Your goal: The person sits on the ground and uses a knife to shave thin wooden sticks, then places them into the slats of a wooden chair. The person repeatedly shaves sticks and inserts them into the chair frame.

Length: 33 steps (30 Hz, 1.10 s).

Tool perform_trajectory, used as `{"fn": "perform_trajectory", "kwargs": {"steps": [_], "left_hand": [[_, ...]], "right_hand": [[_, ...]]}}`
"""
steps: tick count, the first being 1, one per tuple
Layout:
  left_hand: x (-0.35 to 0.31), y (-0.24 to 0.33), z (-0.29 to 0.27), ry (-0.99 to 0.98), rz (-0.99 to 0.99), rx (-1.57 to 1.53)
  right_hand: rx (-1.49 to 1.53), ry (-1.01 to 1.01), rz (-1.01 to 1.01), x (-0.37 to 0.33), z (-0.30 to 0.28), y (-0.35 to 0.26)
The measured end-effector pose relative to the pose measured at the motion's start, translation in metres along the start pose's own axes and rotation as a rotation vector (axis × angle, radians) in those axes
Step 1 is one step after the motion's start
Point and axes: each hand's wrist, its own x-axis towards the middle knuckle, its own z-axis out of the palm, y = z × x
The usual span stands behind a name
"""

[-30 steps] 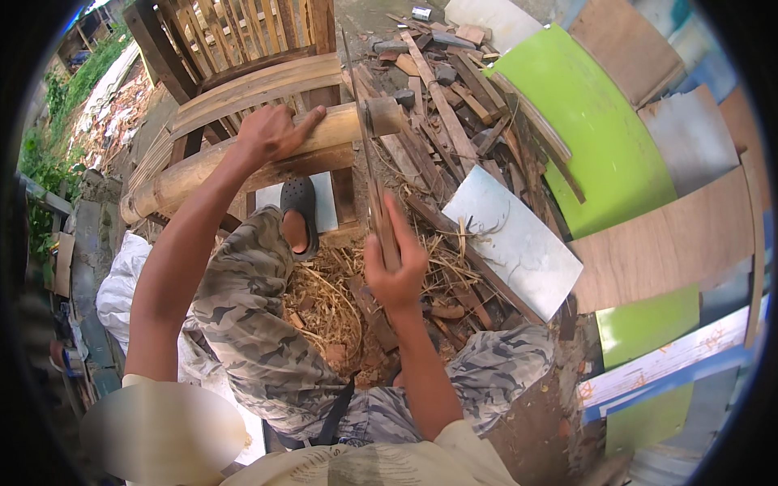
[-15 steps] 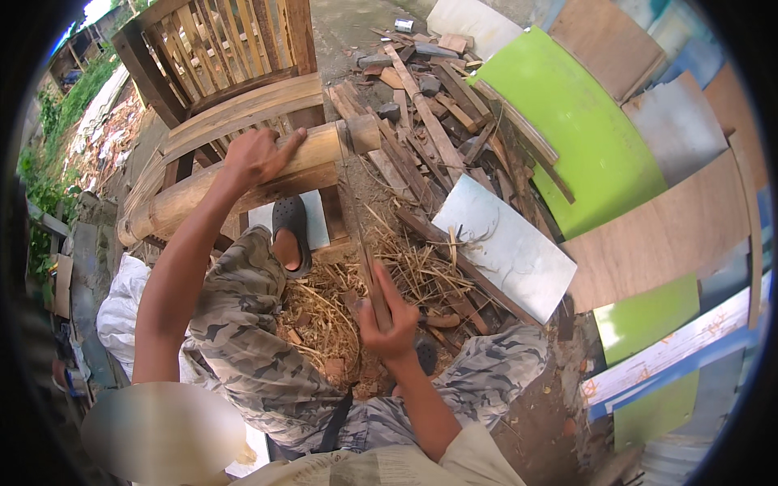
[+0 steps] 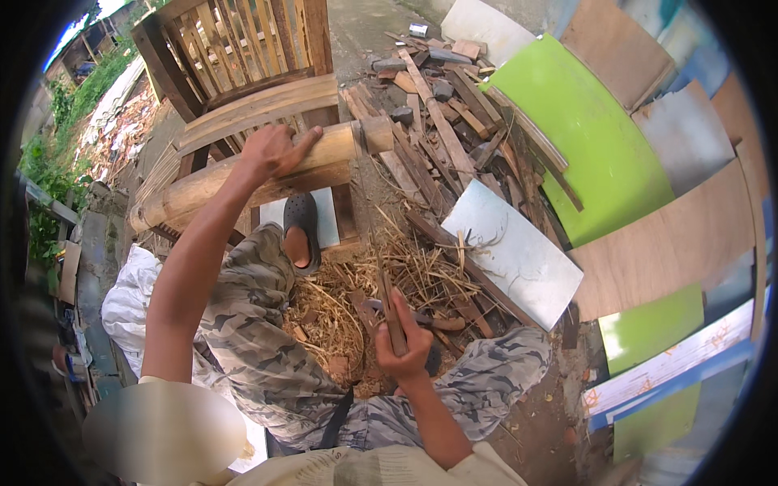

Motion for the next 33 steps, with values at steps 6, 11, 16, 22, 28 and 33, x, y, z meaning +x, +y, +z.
{"fn": "perform_trajectory", "kwargs": {"steps": [6, 11, 16, 22, 28, 33], "left_hand": [[-0.002, 0.014, -0.001, 0.026, 0.038, 0.031], [-0.004, 0.001, 0.001, 0.006, -0.007, 0.017], [-0.009, 0.003, -0.002, 0.009, 0.019, 0.013], [-0.003, 0.010, 0.000, -0.001, -0.028, 0.000], [-0.001, -0.001, 0.006, 0.076, 0.060, 0.010], [0.007, 0.007, 0.000, 0.105, 0.116, 0.004]], "right_hand": [[-0.014, 0.079, -0.131, 0.138, 0.042, 0.004], [0.005, -0.025, 0.088, 0.024, 0.001, -0.014], [0.045, -0.049, 0.153, 0.070, 0.011, -0.032], [0.012, 0.065, -0.043, 0.100, 0.032, -0.005], [0.048, 0.040, -0.032, 0.041, 0.009, -0.004], [0.051, 0.106, -0.185, 0.160, 0.054, 0.014]]}}
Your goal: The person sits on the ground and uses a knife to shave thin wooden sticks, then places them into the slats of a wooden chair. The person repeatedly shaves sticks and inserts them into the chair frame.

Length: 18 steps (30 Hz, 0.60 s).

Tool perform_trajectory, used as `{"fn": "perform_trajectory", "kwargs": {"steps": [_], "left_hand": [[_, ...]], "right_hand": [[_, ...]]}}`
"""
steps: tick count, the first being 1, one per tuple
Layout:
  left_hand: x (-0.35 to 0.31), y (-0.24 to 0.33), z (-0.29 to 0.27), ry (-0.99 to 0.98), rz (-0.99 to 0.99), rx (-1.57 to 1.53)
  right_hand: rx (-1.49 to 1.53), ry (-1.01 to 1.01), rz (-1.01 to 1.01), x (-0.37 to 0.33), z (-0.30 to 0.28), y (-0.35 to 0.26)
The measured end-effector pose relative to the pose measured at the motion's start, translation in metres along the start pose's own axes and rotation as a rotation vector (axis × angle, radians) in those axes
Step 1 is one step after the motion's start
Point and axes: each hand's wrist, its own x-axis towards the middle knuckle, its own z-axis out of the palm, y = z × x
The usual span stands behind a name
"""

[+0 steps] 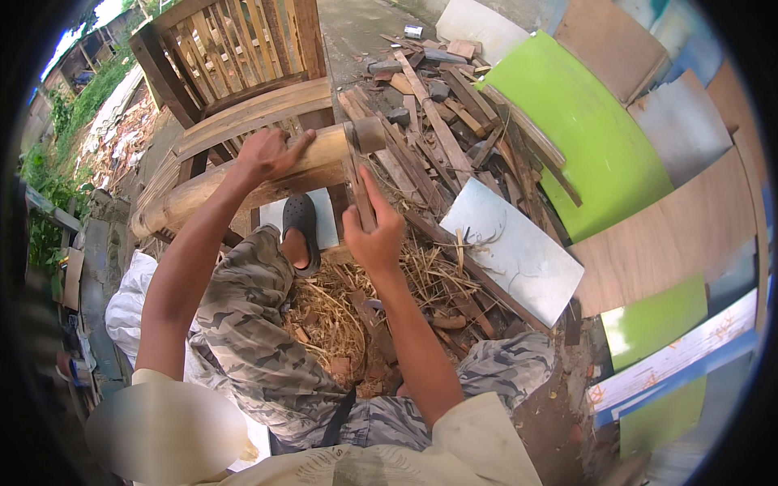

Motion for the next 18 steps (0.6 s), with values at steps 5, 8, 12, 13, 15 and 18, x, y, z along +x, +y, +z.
{"fn": "perform_trajectory", "kwargs": {"steps": [5, 8, 12, 13, 15, 18], "left_hand": [[-0.020, 0.019, -0.008, -0.150, 0.038, 0.075], [-0.028, 0.028, -0.006, -0.121, -0.014, 0.026], [-0.025, 0.015, -0.004, -0.055, -0.065, -0.001], [-0.021, 0.014, -0.003, -0.037, -0.075, -0.002], [-0.015, 0.011, -0.003, -0.016, -0.098, 0.003], [-0.009, 0.002, -0.008, -0.044, -0.134, 0.025]], "right_hand": [[0.054, 0.010, 0.215, -0.065, -0.012, -0.030], [-0.008, 0.029, 0.075, -0.051, -0.017, -0.012], [0.001, -0.028, 0.134, -0.029, -0.011, -0.019], [0.018, -0.018, 0.144, -0.022, -0.007, -0.019], [0.046, 0.016, 0.114, -0.011, -0.002, -0.014], [0.062, -0.052, 0.194, 0.003, 0.006, -0.019]]}}
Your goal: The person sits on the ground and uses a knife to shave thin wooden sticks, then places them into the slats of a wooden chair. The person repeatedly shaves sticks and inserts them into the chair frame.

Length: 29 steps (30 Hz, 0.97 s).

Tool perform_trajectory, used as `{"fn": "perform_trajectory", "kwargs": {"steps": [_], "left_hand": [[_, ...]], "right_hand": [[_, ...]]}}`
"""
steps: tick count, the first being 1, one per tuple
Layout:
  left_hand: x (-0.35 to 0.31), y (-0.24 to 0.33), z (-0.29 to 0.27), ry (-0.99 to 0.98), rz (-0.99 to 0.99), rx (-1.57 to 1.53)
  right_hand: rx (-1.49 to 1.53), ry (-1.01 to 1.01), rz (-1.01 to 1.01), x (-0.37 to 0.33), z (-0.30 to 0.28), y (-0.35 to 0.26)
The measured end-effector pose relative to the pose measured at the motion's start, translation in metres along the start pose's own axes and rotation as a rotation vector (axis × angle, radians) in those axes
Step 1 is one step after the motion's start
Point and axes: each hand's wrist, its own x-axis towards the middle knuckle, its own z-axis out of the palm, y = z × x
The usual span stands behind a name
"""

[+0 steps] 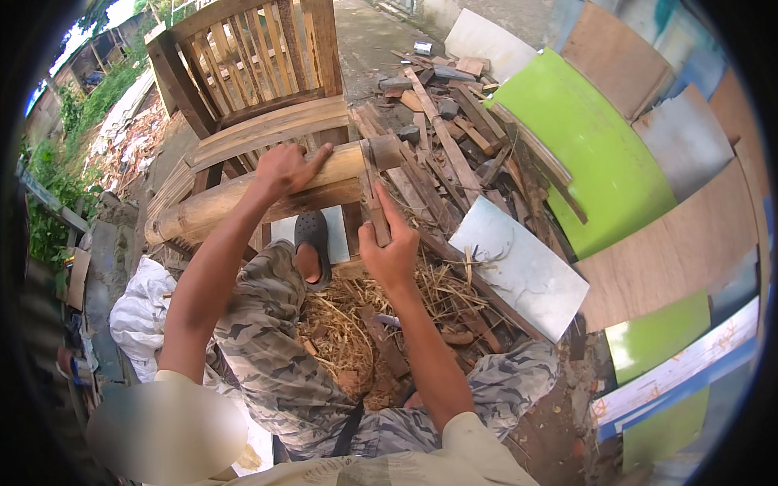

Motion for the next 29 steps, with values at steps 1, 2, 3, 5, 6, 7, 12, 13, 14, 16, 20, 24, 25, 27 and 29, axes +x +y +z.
{"fn": "perform_trajectory", "kwargs": {"steps": [1, 2, 3, 5, 6, 7, 12, 13, 14, 16, 20, 24, 25, 27, 29], "left_hand": [[0.002, 0.000, 0.000, -0.031, -0.001, 0.007], [0.005, 0.001, -0.001, -0.062, -0.001, 0.014], [0.008, 0.003, -0.003, -0.045, 0.014, 0.006], [0.007, -0.002, 0.004, -0.039, 0.023, -0.010], [0.007, -0.004, 0.008, -0.042, 0.034, -0.016], [0.007, -0.010, 0.009, -0.040, 0.041, -0.014], [0.009, -0.011, 0.008, -0.055, 0.061, -0.012], [0.011, -0.009, 0.008, -0.049, 0.077, -0.019], [0.011, -0.006, 0.010, -0.049, 0.090, -0.027], [0.012, -0.005, 0.011, -0.038, 0.077, -0.023], [0.010, -0.005, 0.006, -0.045, 0.070, -0.019], [0.001, -0.017, 0.019, -0.066, 0.062, -0.018], [0.004, -0.018, 0.017, -0.042, 0.074, -0.014], [0.005, -0.010, 0.014, -0.067, 0.063, -0.023], [0.005, -0.005, 0.009, -0.118, 0.032, -0.014]], "right_hand": [[-0.056, 0.026, -0.103, 0.002, 0.002, 0.005], [-0.116, 0.057, -0.207, 0.004, 0.003, 0.008], [-0.085, 0.033, -0.120, -0.003, -0.002, 0.009], [-0.114, 0.090, -0.227, -0.027, -0.002, 0.014], [-0.117, 0.049, -0.125, -0.048, -0.011, 0.013], [-0.111, 0.008, -0.028, -0.073, -0.019, 0.008], [-0.097, -0.002, -0.070, -0.096, -0.028, 0.002], [-0.156, -0.027, -0.048, -0.071, -0.025, 0.001], [-0.150, -0.001, -0.120, -0.033, -0.017, 0.005], [-0.121, 0.028, -0.172, -0.011, -0.008, 0.014], [-0.112, 0.023, -0.087, -0.093, -0.022, 0.023], [-0.125, -0.035, -0.067, -0.133, -0.044, 0.015], [-0.105, -0.051, -0.015, -0.116, -0.038, 0.012], [-0.107, -0.007, -0.053, -0.051, -0.020, 0.005], [-0.026, 0.054, -0.122, -0.003, -0.001, 0.013]]}}
